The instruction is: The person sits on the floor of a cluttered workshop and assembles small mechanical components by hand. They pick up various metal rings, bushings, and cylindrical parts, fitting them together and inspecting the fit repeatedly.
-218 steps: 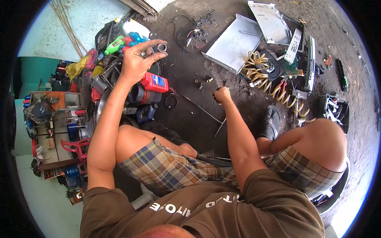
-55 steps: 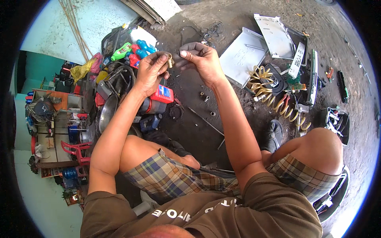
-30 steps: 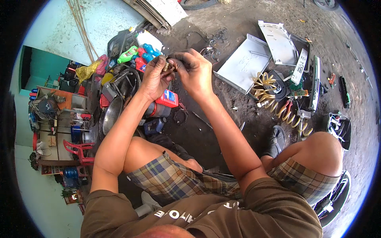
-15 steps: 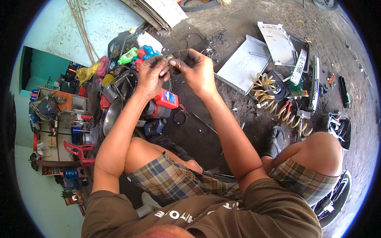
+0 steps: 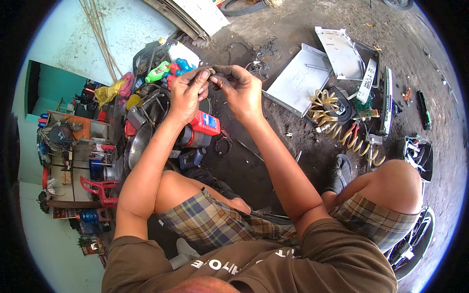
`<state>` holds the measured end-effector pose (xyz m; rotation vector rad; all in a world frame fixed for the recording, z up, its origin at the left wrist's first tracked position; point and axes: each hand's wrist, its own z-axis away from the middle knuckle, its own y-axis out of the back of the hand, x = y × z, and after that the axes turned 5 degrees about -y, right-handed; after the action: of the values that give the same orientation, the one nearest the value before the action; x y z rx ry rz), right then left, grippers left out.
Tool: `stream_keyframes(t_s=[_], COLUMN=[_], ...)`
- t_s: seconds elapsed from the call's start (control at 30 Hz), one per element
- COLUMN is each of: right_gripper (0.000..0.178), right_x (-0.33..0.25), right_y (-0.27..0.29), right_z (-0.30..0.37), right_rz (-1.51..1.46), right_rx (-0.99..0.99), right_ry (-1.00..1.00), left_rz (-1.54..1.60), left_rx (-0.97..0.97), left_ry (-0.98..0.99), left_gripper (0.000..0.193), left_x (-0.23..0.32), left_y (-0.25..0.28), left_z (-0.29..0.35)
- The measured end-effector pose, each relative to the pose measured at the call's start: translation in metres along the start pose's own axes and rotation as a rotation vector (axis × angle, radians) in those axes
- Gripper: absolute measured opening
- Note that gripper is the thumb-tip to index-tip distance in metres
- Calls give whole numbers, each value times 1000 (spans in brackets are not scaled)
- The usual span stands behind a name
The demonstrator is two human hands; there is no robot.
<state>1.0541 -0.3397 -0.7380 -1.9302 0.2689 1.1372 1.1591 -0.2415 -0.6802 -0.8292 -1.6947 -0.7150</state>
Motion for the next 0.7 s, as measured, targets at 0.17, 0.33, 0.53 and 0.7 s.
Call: stream_keyframes(t_s=[0.17,0.33,0.53,0.7], right_gripper=[17,13,13,15], right_x=[-2,-8,-7,-2], right_y=[0,0,5,8], right_z=[1,0,-3,-5], right_rz=[108,88,1,-32], right_rx=[29,29,15,17], right_ry=[9,5,-7,-21], left_rz=[-93,-60,-62,-67], left_rx=[30,26,-37,-46], left_ry=[-34,6,5,46], left_gripper=[24,27,30,28], left_x=[-2,2,5,8], left_y=[-5,-7,-7,-6], left_z=[2,2,0,2])
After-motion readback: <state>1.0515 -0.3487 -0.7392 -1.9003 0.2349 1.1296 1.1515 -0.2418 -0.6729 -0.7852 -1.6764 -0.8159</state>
